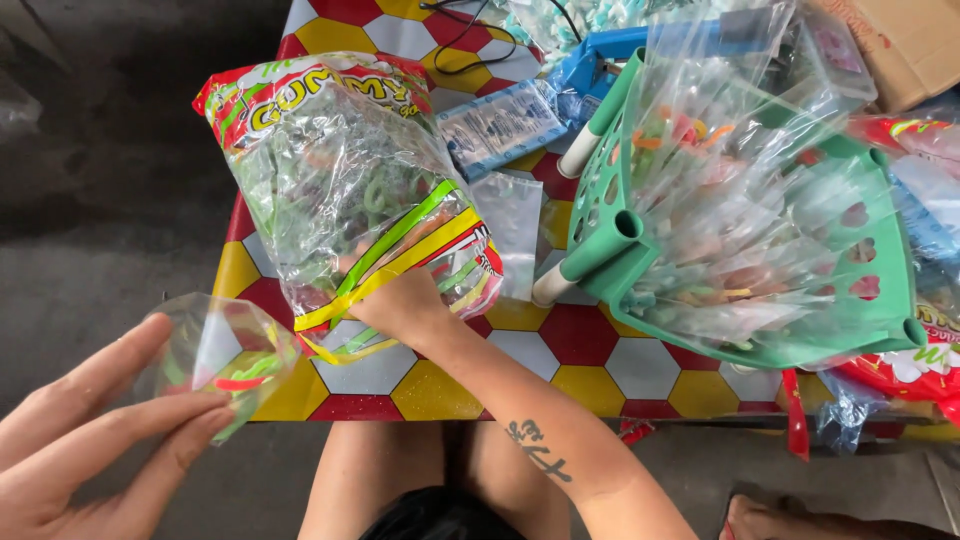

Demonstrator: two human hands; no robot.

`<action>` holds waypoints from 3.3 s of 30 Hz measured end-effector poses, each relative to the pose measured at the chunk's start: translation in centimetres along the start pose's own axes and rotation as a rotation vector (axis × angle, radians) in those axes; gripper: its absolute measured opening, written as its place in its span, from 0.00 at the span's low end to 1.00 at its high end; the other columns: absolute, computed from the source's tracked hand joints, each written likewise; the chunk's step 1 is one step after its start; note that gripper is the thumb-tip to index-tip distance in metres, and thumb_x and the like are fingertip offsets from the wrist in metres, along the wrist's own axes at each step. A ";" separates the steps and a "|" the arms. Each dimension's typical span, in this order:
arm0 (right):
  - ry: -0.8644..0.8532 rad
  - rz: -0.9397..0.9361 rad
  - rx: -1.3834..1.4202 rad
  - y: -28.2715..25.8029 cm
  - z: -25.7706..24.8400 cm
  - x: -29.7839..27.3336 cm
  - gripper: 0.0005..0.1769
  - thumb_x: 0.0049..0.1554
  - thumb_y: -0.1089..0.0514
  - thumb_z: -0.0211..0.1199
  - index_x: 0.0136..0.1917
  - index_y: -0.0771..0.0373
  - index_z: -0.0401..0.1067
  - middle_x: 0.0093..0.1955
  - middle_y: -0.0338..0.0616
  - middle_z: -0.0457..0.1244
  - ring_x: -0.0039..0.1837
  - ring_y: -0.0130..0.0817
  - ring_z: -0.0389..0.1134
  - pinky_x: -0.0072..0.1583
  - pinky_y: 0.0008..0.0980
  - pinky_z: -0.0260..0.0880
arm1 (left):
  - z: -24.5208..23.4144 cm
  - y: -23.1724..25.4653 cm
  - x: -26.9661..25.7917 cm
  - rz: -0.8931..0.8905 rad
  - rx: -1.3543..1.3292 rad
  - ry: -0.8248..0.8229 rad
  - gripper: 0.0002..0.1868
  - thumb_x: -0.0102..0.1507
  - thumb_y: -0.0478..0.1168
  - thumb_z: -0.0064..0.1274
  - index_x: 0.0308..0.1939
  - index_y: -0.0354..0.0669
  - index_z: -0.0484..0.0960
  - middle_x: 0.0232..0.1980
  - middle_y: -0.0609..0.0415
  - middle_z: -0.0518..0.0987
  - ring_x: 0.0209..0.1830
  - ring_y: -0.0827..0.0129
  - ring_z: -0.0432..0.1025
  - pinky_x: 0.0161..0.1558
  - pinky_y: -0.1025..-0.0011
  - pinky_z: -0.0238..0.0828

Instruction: The person places green and red gummy candies into individual small plastic bags by hand and then places the filled bags into a green basket.

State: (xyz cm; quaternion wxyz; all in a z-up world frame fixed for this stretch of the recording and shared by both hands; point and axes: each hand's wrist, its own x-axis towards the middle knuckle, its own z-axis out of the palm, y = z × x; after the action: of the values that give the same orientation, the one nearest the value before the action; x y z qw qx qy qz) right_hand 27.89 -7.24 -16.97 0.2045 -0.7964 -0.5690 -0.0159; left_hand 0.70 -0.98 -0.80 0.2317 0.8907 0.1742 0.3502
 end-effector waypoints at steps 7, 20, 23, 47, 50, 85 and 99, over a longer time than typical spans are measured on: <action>-0.098 -0.342 -0.420 3.4 3.7 -1.6 0.14 0.48 0.64 0.69 0.29 0.54 0.65 0.24 0.32 0.50 0.24 0.35 0.49 0.23 0.32 0.44 | 0.3 1.3 0.4 0.005 -0.020 0.018 0.06 0.58 0.34 0.68 0.39 0.46 0.90 0.65 0.32 0.82 0.49 0.65 0.78 0.56 0.68 0.73; -0.069 -0.192 0.539 -2.7 -19.9 -6.6 0.10 0.53 0.69 0.68 0.48 0.60 0.73 0.45 0.39 0.64 0.44 0.29 0.64 0.45 0.26 0.67 | 1.5 3.9 2.2 0.049 0.016 -0.007 0.03 0.59 0.41 0.67 0.37 0.56 0.90 0.62 0.53 0.83 0.51 0.72 0.79 0.50 0.75 0.73; 0.124 -0.229 0.646 -4.8 -24.7 -6.9 0.07 0.57 0.66 0.67 0.48 0.59 0.73 0.48 0.39 0.66 0.43 0.25 0.66 0.41 0.21 0.69 | 2.5 5.1 2.5 0.090 -0.016 -0.022 0.05 0.58 0.44 0.68 0.37 0.60 0.91 0.63 0.52 0.82 0.51 0.69 0.80 0.52 0.72 0.74; 0.486 0.155 0.758 4.3 -25.8 -18.9 0.29 0.58 0.58 0.64 0.70 0.63 0.62 0.67 0.50 0.64 0.69 0.40 0.68 0.70 0.37 0.72 | 9.8 15.6 13.0 0.428 -0.491 -0.326 0.02 0.59 0.41 0.66 0.34 0.51 0.90 0.59 0.46 0.84 0.48 0.63 0.83 0.46 0.69 0.78; 0.311 0.176 0.776 3.7 -24.8 -18.8 0.54 0.51 0.49 0.73 0.81 0.60 0.46 0.79 0.54 0.56 0.79 0.44 0.61 0.67 0.40 0.73 | 9.9 18.3 14.0 0.498 -0.505 -0.364 0.01 0.59 0.41 0.65 0.34 0.54 0.90 0.58 0.48 0.84 0.43 0.67 0.84 0.44 0.70 0.77; 0.056 0.772 0.186 22.5 -35.6 -6.3 0.19 0.52 0.62 0.74 0.54 0.51 0.72 0.51 0.35 0.71 0.48 0.29 0.72 0.49 0.34 0.73 | 35.8 6.2 5.3 0.274 0.314 -0.526 0.02 0.62 0.28 0.54 0.37 0.36 0.81 0.48 0.45 0.71 0.39 0.57 0.70 0.14 0.63 0.75; 0.609 -0.147 0.077 6.2 -33.5 -16.5 0.08 0.62 0.73 0.57 0.55 0.73 0.70 0.52 0.56 0.68 0.56 0.43 0.73 0.61 0.30 0.81 | 30.0 8.5 7.1 0.383 0.301 -0.286 0.13 0.62 0.32 0.51 0.50 0.47 0.73 0.36 0.53 0.73 0.24 0.60 0.71 0.10 0.65 0.65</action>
State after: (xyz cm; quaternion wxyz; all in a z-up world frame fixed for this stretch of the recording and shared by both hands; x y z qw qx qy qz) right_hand 34.67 -35.30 7.52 0.3936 -0.7035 -0.5378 -0.2468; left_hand 28.01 -13.41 -11.79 0.0485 0.9722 0.0181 0.2284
